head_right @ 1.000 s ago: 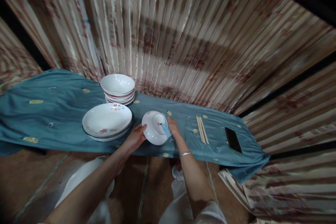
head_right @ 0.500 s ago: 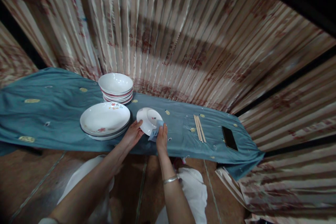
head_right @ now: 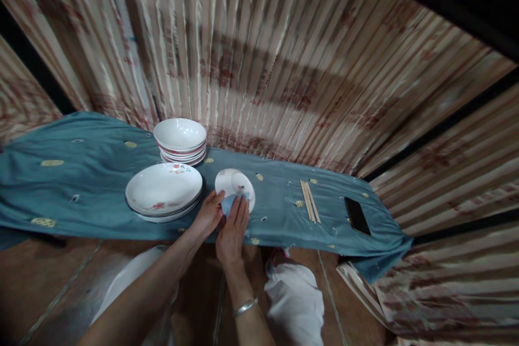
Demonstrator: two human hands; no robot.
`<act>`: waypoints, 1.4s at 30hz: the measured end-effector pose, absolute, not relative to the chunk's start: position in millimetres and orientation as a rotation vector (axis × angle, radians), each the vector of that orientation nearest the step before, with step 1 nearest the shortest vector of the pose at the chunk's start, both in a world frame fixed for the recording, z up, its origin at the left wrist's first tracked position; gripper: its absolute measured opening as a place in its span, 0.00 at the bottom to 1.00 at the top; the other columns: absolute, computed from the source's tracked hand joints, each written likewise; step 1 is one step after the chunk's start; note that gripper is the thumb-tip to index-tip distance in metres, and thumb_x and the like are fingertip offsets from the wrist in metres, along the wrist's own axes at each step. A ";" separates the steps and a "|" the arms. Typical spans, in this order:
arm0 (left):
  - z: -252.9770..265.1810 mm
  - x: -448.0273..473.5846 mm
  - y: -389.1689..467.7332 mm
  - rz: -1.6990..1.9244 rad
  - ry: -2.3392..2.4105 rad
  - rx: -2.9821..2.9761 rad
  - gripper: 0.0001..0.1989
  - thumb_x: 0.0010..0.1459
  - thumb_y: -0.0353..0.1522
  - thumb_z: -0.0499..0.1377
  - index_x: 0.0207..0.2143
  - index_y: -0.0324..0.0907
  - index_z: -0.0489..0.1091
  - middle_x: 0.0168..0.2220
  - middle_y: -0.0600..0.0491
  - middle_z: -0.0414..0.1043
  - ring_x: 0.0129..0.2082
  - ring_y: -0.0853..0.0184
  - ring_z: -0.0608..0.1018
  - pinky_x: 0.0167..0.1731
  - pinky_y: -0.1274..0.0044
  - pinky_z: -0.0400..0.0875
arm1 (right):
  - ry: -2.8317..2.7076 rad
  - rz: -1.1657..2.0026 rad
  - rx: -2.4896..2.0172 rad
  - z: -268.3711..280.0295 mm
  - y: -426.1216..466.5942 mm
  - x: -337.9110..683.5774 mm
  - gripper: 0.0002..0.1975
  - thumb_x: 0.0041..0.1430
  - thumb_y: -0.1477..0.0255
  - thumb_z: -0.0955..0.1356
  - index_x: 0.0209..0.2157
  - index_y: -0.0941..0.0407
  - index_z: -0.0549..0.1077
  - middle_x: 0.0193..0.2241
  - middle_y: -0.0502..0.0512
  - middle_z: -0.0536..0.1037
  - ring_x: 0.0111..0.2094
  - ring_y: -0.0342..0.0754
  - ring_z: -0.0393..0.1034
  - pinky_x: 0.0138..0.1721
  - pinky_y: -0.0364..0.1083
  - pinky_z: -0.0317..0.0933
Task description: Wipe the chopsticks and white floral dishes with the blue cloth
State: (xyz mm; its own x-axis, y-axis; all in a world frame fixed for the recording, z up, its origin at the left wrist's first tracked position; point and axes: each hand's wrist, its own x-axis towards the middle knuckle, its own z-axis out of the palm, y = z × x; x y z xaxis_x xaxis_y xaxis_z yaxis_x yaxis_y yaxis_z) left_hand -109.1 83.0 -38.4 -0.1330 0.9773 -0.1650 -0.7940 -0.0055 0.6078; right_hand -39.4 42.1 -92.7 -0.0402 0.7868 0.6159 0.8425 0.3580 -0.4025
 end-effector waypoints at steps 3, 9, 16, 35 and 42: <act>-36.0 -106.3 80.8 1.569 0.690 0.423 0.20 0.39 0.37 0.69 0.36 0.37 0.73 0.33 0.49 0.79 0.36 0.62 0.79 0.45 0.70 0.68 | -1.902 -0.207 -1.371 -87.2 52.1 -37.4 0.34 0.66 0.73 0.57 0.67 0.58 0.31 0.66 0.69 0.45 0.67 0.57 0.34 0.60 0.63 0.49; -32.7 -101.0 79.7 1.555 0.788 0.598 0.17 0.44 0.39 0.67 0.35 0.38 0.74 0.34 0.49 0.79 0.39 0.61 0.78 0.44 0.71 0.68 | -1.921 -0.268 -1.318 -78.8 64.7 -26.7 0.35 0.64 0.77 0.57 0.67 0.58 0.34 0.64 0.70 0.51 0.66 0.57 0.41 0.59 0.62 0.53; -34.3 -95.4 81.7 1.480 0.903 0.746 0.21 0.47 0.41 0.64 0.42 0.39 0.74 0.36 0.50 0.78 0.37 0.63 0.77 0.34 0.77 0.70 | -1.837 -0.202 -1.290 -73.8 73.5 -10.6 0.29 0.63 0.78 0.57 0.65 0.58 0.47 0.59 0.68 0.61 0.62 0.54 0.52 0.58 0.60 0.56; -60.3 -103.1 100.7 1.465 1.117 0.808 0.18 0.49 0.37 0.64 0.43 0.41 0.72 0.54 0.43 0.71 0.56 0.56 0.70 0.58 0.64 0.59 | -1.052 0.523 -1.359 -61.0 140.7 95.2 0.19 0.54 0.65 0.63 0.44 0.60 0.72 0.37 0.57 0.77 0.40 0.50 0.71 0.46 0.51 0.64; -61.0 -86.3 103.0 1.330 1.041 0.500 0.20 0.51 0.34 0.63 0.48 0.41 0.69 0.53 0.43 0.72 0.54 0.57 0.73 0.55 0.64 0.64 | -0.508 1.072 -1.103 -87.7 136.8 95.6 0.16 0.41 0.70 0.69 0.36 0.57 0.72 0.27 0.50 0.79 0.29 0.45 0.74 0.34 0.45 0.69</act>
